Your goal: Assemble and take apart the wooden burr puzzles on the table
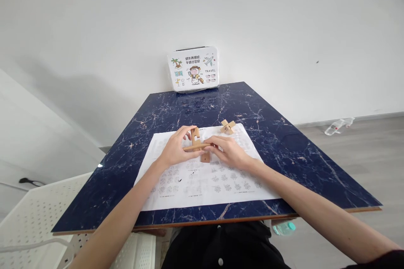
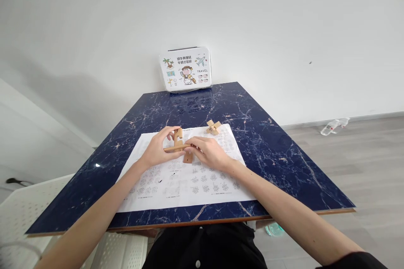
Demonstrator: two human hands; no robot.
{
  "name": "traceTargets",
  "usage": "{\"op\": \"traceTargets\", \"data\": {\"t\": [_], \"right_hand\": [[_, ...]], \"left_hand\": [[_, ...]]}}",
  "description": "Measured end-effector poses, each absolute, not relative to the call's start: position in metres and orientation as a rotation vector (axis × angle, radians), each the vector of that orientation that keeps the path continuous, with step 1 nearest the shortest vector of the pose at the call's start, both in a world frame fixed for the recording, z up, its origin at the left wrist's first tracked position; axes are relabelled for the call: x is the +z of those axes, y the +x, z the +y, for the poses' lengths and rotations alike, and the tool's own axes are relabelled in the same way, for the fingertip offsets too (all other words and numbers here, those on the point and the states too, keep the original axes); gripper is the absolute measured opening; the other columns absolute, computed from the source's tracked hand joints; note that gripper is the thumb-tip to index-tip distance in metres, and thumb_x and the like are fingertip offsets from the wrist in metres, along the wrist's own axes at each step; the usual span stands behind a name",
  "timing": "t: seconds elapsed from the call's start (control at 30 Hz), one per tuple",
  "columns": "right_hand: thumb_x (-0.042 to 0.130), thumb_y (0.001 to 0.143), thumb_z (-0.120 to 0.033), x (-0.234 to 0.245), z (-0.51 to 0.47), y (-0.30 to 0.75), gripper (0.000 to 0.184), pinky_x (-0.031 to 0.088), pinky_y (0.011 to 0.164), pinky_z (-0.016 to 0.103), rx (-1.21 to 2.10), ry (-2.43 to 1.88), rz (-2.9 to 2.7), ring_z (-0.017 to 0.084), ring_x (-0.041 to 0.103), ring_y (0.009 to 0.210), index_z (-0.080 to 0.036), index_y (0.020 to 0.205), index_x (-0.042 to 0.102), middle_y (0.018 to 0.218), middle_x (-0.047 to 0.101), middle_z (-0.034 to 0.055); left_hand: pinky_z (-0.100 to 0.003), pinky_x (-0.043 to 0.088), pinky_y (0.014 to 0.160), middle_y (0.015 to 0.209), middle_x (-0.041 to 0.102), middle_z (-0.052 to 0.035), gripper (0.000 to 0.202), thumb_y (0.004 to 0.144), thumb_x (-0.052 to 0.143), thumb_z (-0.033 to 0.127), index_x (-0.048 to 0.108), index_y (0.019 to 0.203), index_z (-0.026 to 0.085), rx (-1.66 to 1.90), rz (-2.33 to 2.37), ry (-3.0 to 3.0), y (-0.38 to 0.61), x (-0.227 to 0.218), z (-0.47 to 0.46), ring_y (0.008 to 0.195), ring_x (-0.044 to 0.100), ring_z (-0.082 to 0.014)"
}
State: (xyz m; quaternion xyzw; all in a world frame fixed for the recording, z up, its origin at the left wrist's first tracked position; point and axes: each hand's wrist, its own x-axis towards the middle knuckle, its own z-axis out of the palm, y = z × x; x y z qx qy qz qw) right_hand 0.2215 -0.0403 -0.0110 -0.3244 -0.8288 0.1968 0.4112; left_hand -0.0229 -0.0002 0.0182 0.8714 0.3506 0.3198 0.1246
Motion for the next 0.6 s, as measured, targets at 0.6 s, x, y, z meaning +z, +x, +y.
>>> {"op": "traceTargets", "data": {"t": [0.6], "right_hand": [[0.057, 0.104, -0.060, 0.009, -0.042, 0.221, 0.041, 0.049, 0.066, 0.032, 1.339, -0.669, -1.583, 0.014, 0.054, 0.063, -0.022, 0.091, 0.060, 0.077, 0.065, 0.0008]], "left_hand": [[-0.034, 0.056, 0.073, 0.097, 0.071, -0.0029, 0.016, 0.104, 0.054, 0.030, 0.068, 0.110, 0.026, 0.765, 1.026, 2.475, -0.029, 0.014, 0.003, 0.081, 0.070, -0.0201]]}}
